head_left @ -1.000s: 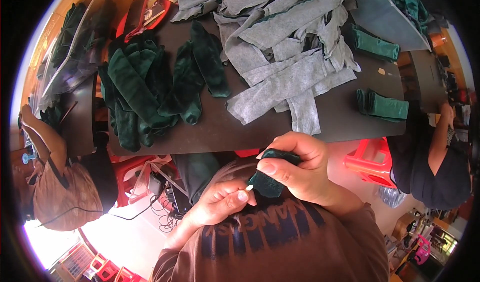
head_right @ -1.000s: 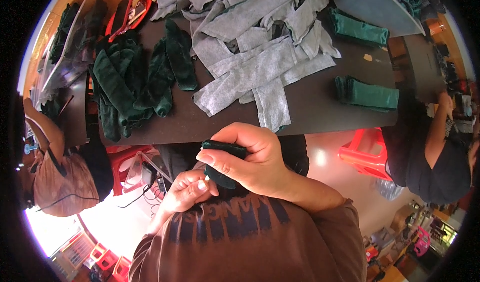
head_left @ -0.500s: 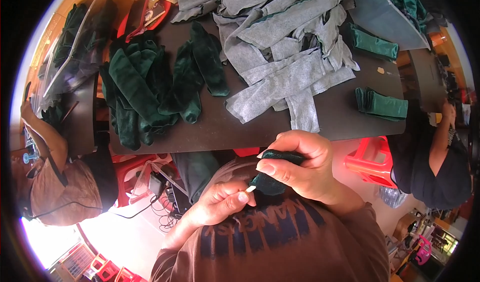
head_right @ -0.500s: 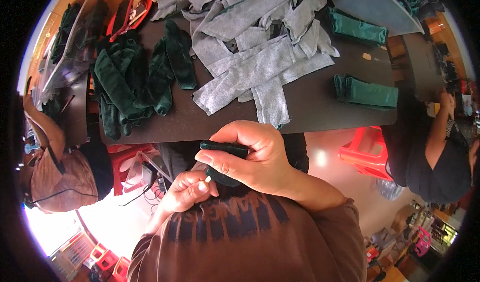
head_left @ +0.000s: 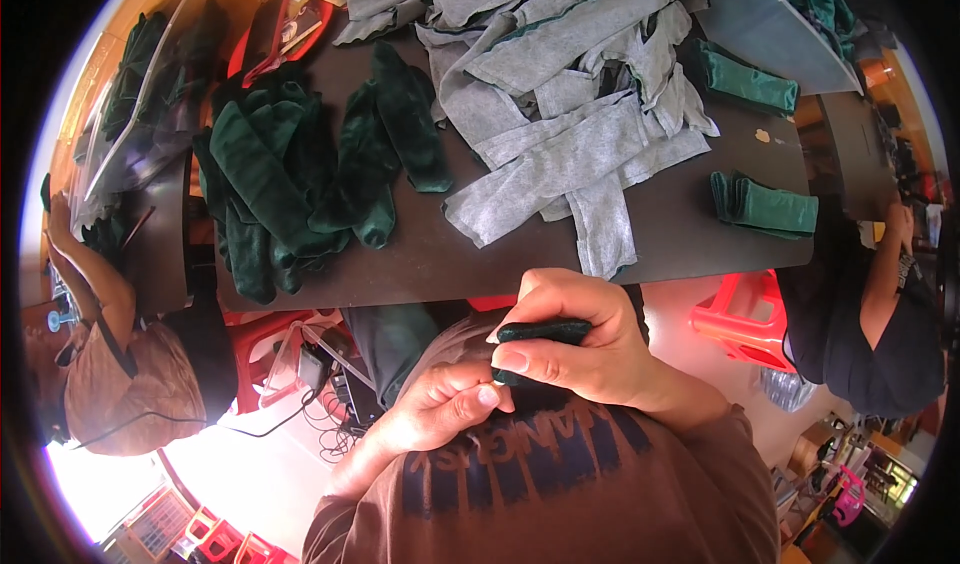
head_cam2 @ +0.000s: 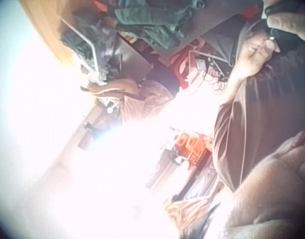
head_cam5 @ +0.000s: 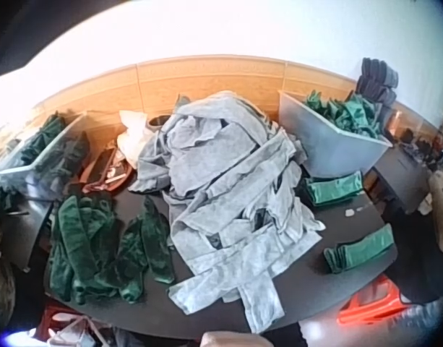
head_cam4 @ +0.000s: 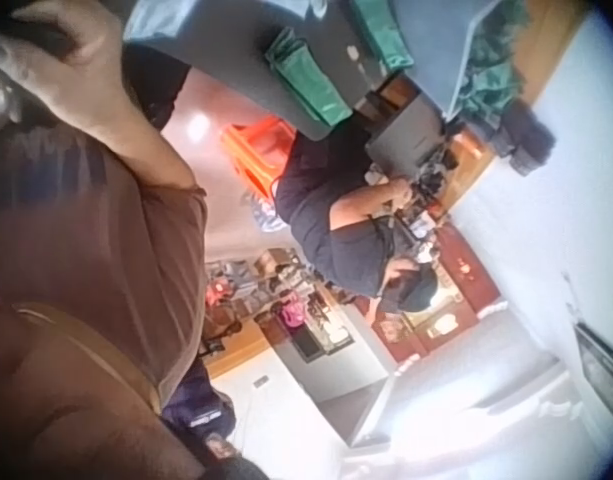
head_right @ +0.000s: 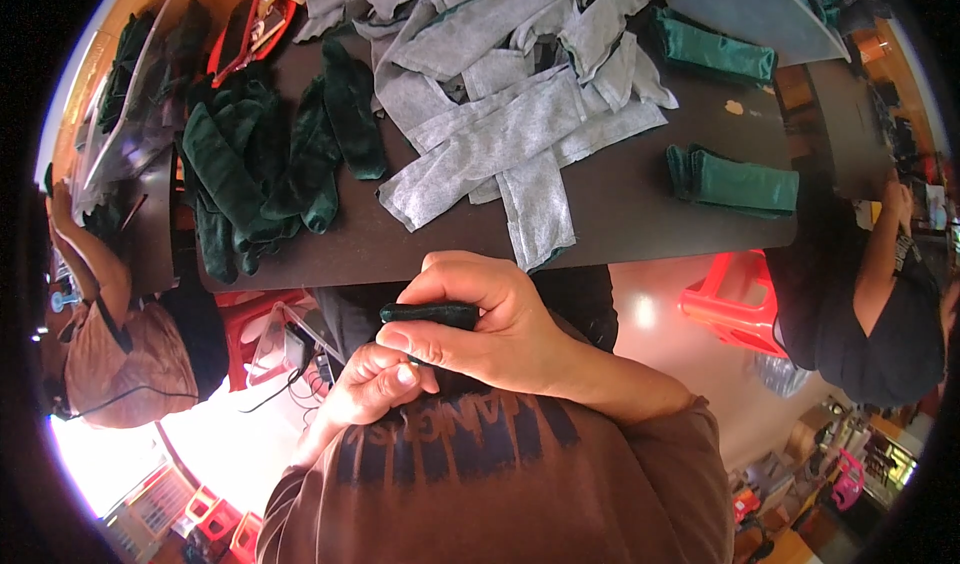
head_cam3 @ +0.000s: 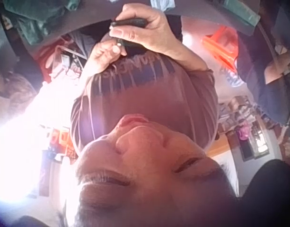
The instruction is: The recorder is turning fabric pieces right-side out using a wooden stick as a tool.
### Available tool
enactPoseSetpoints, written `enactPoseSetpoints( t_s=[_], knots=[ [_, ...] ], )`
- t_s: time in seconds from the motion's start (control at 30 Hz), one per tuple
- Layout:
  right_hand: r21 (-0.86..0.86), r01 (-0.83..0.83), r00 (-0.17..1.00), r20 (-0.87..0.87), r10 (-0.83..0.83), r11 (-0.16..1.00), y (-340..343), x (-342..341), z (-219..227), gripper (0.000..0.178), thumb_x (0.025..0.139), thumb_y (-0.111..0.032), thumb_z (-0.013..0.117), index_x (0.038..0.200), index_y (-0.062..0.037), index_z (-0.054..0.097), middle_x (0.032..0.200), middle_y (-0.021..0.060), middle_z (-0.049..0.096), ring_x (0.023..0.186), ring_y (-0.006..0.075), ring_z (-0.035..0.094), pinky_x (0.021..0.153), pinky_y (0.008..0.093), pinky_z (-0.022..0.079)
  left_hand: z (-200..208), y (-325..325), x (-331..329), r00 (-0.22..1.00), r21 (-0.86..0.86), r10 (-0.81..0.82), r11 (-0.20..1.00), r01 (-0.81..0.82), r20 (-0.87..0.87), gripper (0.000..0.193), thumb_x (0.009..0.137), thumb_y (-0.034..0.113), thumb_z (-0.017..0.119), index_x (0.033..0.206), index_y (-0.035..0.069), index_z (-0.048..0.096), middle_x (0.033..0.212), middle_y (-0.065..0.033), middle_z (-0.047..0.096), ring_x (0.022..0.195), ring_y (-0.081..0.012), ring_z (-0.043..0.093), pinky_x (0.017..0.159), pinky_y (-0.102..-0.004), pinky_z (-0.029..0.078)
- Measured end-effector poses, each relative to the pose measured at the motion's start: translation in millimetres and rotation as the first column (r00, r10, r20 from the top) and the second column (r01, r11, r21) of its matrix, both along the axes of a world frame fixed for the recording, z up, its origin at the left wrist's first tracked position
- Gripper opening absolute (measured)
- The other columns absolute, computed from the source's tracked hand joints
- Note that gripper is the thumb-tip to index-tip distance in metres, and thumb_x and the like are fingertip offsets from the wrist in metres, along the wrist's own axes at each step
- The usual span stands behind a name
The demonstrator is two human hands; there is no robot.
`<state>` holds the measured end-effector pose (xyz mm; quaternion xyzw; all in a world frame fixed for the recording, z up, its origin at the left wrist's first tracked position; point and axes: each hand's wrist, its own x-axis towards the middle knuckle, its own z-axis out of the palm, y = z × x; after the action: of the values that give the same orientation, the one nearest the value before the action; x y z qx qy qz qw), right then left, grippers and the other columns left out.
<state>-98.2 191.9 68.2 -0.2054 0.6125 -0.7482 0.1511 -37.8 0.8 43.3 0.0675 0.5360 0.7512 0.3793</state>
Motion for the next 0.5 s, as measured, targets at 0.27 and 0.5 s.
enactPoseSetpoints(
  t_s=[0.27, 0.5],
  knots=[
    [-0.048, 0.038, 0.999, -0.014, -0.038, 0.998, -1.8, 3.1, -4.5, 0.011, 0.071, 0.000, 0.067, 0.081, -0.0004, 0.062, 0.068, 0.0028, 0.053, 0.059, 0.0082, 0.045, 0.052, 0.0227, 0.032, 5.6, -0.2, -2.3, 0.999, -0.097, -0.047, 0.994, 0.045, -0.026, 0.034, 0.090, 0.030, 0.048, 0.087, -0.002, 0.059, 0.056, 0.0038, 0.042, 0.052, -0.0054, 0.036, 0.052, -0.0209, 0.029],
    [-0.003, 0.043, 0.999, 0.001, -0.043, 0.999, -7.9, 5.9, -1.3, 0.011, 0.071, -0.001, 0.070, 0.079, 0.0009, 0.062, 0.059, 0.0021, 0.050, 0.051, 0.0067, 0.041, 0.046, 0.0235, 0.027, 6.1, 0.1, -2.9, 0.999, -0.072, -0.040, 0.997, 0.038, -0.018, 0.036, 0.090, 0.032, 0.048, 0.086, -0.002, 0.059, 0.056, 0.0034, 0.043, 0.053, -0.0052, 0.036, 0.051, -0.0208, 0.028]
  ],
)
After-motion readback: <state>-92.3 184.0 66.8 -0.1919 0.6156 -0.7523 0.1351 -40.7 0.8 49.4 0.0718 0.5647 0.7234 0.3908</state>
